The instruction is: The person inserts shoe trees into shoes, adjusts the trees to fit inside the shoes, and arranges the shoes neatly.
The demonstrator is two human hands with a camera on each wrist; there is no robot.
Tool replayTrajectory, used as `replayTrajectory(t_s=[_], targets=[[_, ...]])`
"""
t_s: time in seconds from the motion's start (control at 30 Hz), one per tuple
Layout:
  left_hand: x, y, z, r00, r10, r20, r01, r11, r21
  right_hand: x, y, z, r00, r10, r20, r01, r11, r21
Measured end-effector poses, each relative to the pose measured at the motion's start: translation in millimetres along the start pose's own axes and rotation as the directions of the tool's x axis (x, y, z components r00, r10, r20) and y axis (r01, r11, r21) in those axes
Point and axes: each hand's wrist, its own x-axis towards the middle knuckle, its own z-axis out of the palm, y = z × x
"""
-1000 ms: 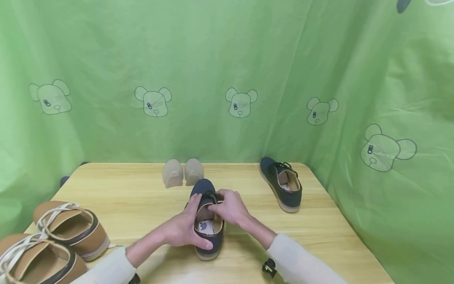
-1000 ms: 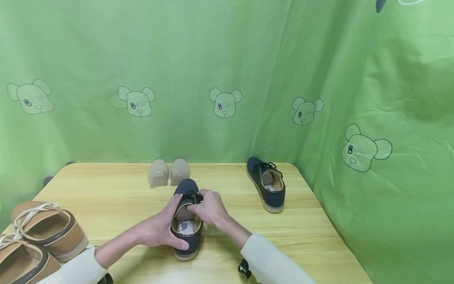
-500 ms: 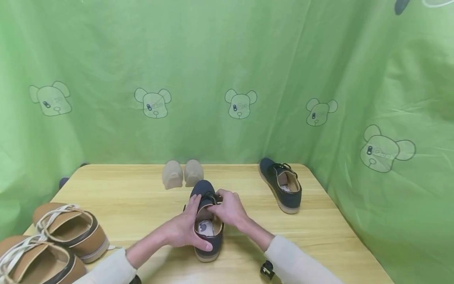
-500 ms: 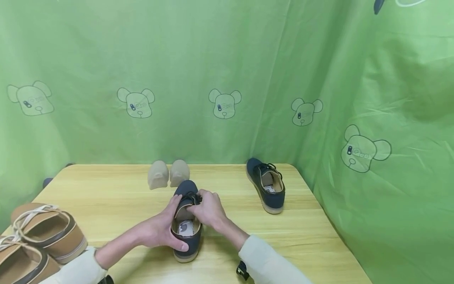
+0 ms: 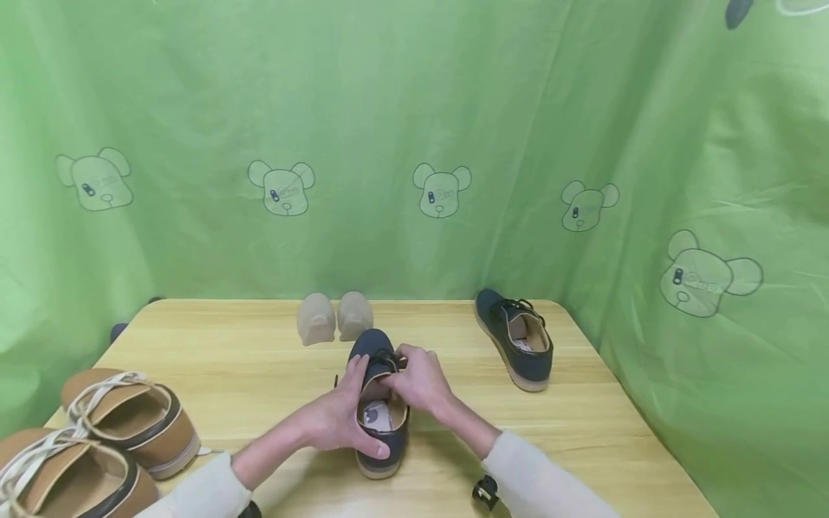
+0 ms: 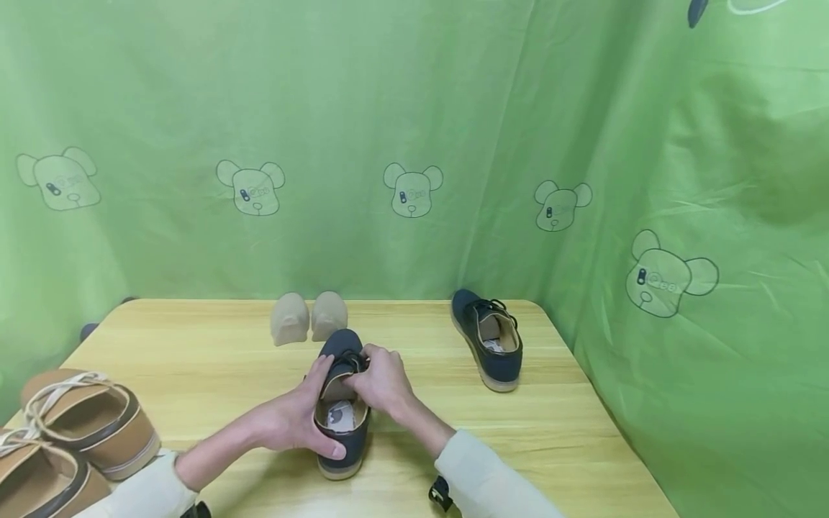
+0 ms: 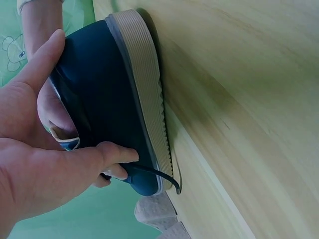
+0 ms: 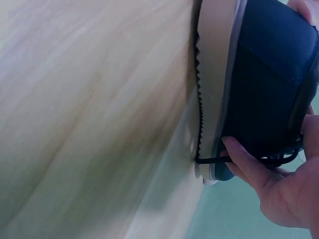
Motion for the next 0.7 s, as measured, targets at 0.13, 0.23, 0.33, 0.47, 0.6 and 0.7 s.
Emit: replayTrajectory(t_s=[0.13,0.23,0.33,0.47,0.6,0.7], targets=[[0.7,-2.6,-0.5,1.0,0.024,0.003,-0.024,1.0,0.017,0,0,-2.0,1.0,0.001,0.015,-0.001,1.0,-0.016],[0.5,-3.8,-0.9,0.999,0.033,0.002,-0.033,0.999,0.031,0,0,-3.8,1.0,-0.002,0.027,0.003,0.999,-0.041],[0.2,-4.1,-2.5,0.999,0.033,0.018,-0.034,0.999,0.03,-2,-2,-6.6,0.998,0.008,0.06,-0.005,0.999,-0.053],[-1.2,-4.5,-9.6,0.997,0.056,0.062,-0.057,0.998,0.014,-7,-4,-11.6,0.99,0.043,0.132,-0.035,0.998,-0.061],[-2.7,-6.3,-21.1,0.997,0.058,0.051,-0.058,0.998,-0.001,-11,-7,-18.8,0.976,0.078,0.201,-0.072,0.997,-0.038],[-2.7,-8.3,-29.0,1.0,-0.007,-0.004,0.007,1.0,-0.028,-14,-8,-25.3,0.964,0.107,0.242,-0.106,0.994,-0.016]])
